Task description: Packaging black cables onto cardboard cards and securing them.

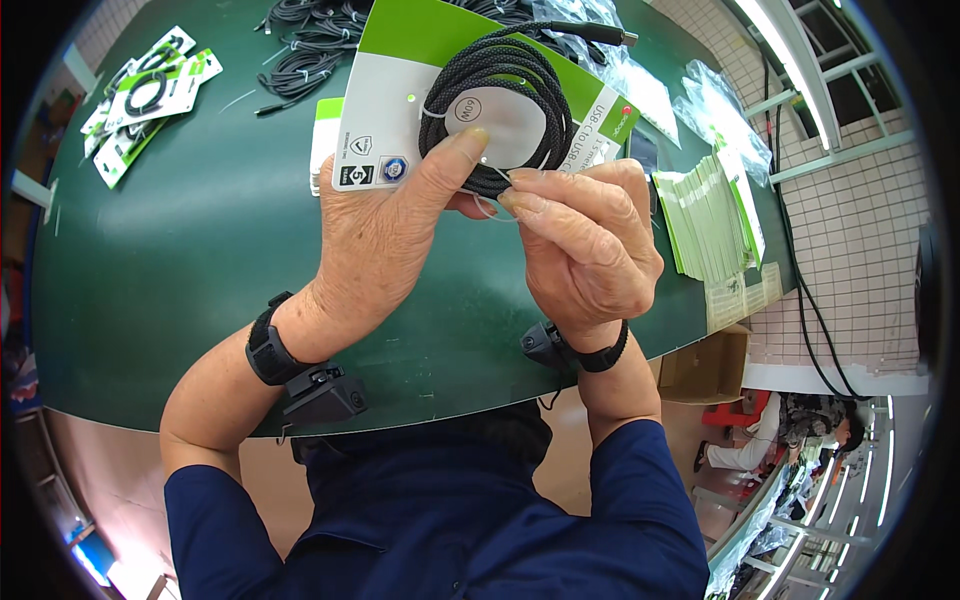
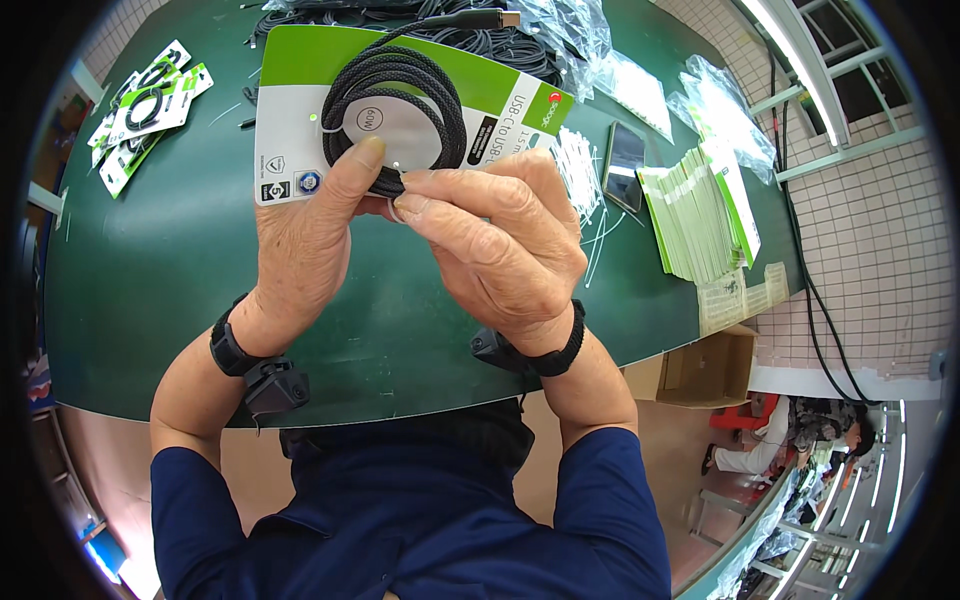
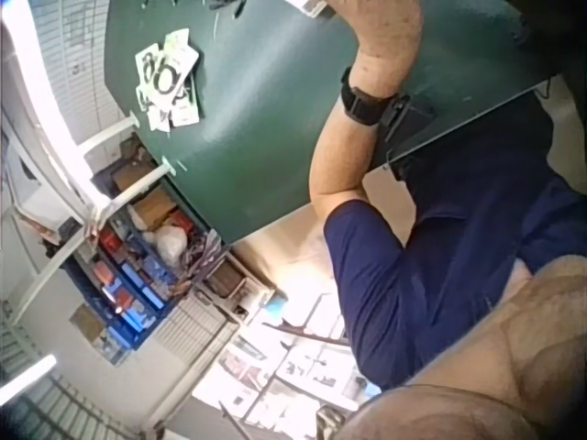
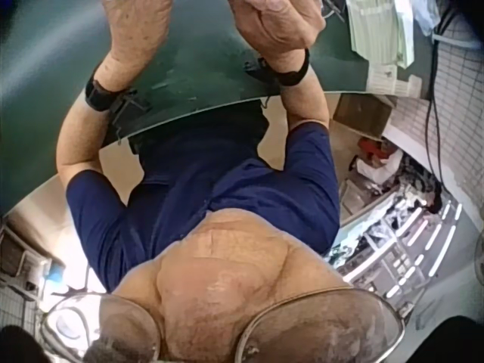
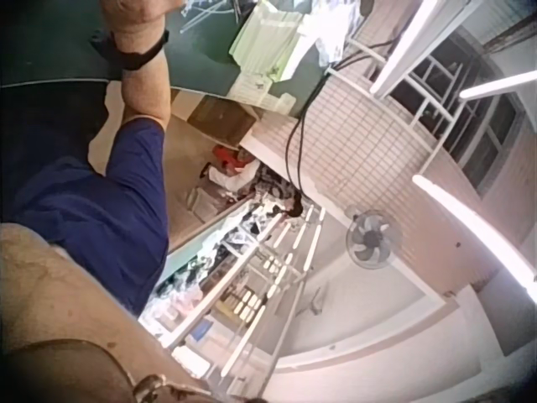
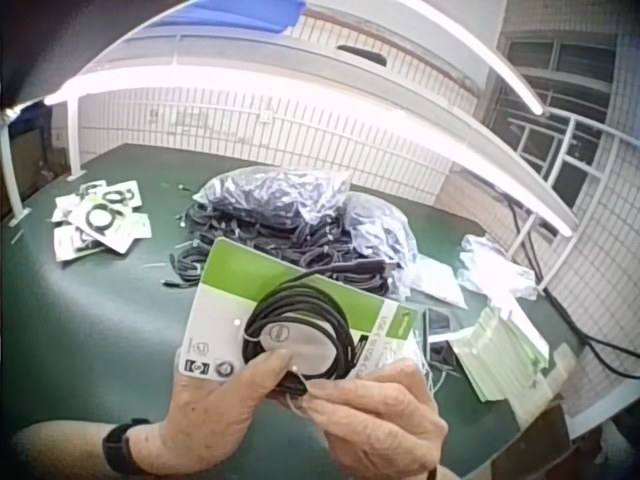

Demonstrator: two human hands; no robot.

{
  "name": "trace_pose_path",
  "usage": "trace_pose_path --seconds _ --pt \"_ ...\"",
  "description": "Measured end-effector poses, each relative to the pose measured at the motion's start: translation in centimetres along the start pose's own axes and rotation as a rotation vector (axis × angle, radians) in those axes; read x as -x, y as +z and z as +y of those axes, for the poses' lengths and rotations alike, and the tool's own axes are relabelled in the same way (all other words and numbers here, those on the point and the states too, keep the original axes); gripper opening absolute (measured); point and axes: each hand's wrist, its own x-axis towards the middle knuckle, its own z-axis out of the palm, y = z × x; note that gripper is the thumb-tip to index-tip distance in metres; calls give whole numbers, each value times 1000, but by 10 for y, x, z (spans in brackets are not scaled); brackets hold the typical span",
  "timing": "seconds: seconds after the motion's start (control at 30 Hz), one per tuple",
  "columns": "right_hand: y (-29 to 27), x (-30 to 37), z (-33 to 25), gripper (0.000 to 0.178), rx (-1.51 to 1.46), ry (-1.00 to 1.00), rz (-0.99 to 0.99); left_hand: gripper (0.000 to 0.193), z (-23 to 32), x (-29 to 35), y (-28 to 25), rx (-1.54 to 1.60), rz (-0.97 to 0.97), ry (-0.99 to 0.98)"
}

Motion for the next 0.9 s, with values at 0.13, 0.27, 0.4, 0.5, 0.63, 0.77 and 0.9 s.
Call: trace_pose_path --seconds 0.13,0.27,0.4,0.5,0.63,0.77,0.9 --pt "0 -1 -1 38 17 -4 -12 27 -1 0 -1 -1 -6 -4" --pt "0 0 -1 38 18 1 -14 26 -2 1 -2 -8 -11 -10" --pt "1 -1 -3 37 7 14 -23 26 -4 2 -3 -7 -11 1" --pt "4 0 -2 37 -3 17 -22 25 -4 3 -4 -9 -13 1" --pt "8 0 -1 35 -8 29 -21 20 -6 3 -5 -38 -29 -1" --pt "9 -4 -1 33 -23 95 -32 16 -7 3 -5 -115 -59 47" --pt "6 -7 -4 30 -62 145 -34 13 -3 6 -4 -201 -104 98"
